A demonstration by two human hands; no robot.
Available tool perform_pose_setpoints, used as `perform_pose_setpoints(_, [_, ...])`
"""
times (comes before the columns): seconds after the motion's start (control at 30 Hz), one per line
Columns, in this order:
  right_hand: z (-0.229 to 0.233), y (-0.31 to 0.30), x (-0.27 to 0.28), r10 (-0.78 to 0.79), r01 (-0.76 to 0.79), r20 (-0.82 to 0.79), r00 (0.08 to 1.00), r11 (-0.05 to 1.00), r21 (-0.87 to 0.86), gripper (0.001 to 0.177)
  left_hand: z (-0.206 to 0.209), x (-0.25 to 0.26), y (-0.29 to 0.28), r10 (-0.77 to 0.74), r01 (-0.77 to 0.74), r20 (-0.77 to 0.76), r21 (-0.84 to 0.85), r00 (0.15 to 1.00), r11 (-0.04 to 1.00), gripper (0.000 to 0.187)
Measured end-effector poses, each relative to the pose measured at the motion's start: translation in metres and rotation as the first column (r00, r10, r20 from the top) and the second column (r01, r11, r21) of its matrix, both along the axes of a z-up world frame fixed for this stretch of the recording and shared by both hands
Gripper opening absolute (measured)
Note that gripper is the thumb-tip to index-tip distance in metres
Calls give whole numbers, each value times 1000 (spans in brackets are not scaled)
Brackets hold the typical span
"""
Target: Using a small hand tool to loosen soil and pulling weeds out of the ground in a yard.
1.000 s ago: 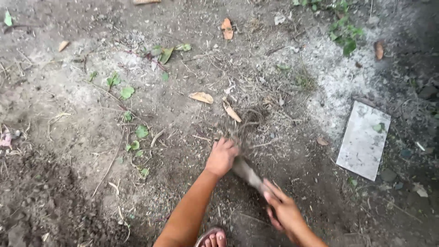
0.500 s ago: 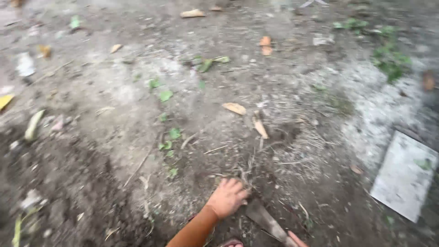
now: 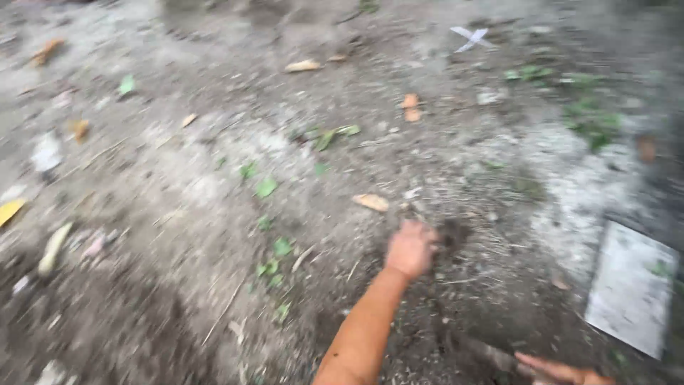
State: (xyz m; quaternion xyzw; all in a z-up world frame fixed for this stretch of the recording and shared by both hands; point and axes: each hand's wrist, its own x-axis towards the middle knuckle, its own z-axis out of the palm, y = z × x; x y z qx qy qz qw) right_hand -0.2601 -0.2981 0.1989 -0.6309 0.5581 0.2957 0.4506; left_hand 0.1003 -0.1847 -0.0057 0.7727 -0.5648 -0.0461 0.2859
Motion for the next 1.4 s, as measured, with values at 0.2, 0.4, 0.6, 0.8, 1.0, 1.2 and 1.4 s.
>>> perform_pose_setpoints(0.2, [102,-31,17,155,-160,-36,987,965,-206,50,63,2,35,-64,70,-30,512,998,856,97])
perform_pose_setpoints(0.4, [119,-54,-30,-380,391,116,918,914,-106,49,-27,-24,113,-200,189,15,252,980,949,41])
perform_pose_setpoints(0.6, [3,-73,-66,-481,485,155,863,874,11,56,-34,31,141,165,-154,-34,201,986,967,22])
perform_pose_setpoints(0.8, [-122,-66,53,-526,469,486,698,849,245,56,85,47,-3,-58,133,-184,428,981,894,45])
perform_pose_setpoints(1.0, [-75,-119,-20,-195,191,602,774,979,72,55,85,-74,-91,-79,7,23,932,997,362,156])
perform_pose_setpoints(1.2, [-22,-154,-110,-763,675,109,637,620,400,57,-11,-129,-65,312,-383,222,511,924,770,50])
perform_pose_setpoints(1.4, [-61,-147,-41,-636,567,330,698,772,287,50,73,-147,-164,264,-186,-85,508,961,841,64])
